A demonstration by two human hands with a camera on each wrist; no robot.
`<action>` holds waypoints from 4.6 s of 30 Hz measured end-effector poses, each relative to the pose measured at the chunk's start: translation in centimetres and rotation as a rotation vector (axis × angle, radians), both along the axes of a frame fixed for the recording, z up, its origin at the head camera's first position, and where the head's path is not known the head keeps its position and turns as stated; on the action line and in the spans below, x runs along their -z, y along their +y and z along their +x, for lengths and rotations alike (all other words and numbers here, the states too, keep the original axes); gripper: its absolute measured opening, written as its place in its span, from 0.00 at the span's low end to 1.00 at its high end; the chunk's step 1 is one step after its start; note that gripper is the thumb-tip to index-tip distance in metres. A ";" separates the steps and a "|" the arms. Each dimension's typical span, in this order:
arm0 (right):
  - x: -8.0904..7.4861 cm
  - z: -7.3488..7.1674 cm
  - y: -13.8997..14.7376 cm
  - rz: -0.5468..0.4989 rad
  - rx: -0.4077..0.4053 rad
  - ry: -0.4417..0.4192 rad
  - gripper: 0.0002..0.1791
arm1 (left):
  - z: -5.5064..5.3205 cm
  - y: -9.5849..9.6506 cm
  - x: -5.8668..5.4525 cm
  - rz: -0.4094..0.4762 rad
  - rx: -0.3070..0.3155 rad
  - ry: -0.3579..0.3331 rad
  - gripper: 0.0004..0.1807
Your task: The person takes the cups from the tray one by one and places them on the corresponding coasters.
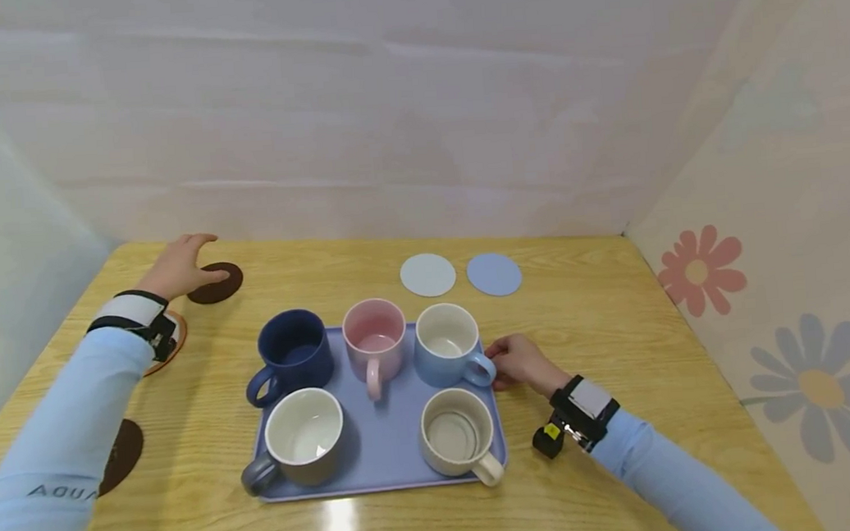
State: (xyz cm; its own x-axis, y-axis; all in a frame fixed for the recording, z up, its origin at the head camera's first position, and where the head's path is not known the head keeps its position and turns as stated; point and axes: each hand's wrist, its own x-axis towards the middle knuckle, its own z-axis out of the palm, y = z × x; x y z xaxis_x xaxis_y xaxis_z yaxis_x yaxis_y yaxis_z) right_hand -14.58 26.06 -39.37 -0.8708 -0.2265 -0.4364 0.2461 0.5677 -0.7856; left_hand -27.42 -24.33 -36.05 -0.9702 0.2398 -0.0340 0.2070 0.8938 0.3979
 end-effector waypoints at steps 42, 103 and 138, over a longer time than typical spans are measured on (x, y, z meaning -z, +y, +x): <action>0.5 0.5 -0.2 -0.021 0.033 0.006 0.16 | -0.2 -0.8 2.3 -0.010 -0.231 -0.354 0.47; 0.4 0.8 -0.5 -0.040 0.018 0.020 0.17 | -0.5 7.0 3.3 0.012 0.073 -0.188 0.35; 0.3 1.0 -0.3 -0.055 0.029 0.010 0.17 | -3.7 9.1 6.4 0.087 0.210 -0.141 0.36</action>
State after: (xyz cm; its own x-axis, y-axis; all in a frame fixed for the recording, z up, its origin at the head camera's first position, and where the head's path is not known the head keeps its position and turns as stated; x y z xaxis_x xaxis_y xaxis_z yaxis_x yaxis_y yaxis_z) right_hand -13.56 25.79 -39.67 -0.8814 -0.2247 -0.4155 0.2537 0.5168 -0.8176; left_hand -31.08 -15.26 -42.46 -0.8861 0.4431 -0.1361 0.3209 0.7983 0.5096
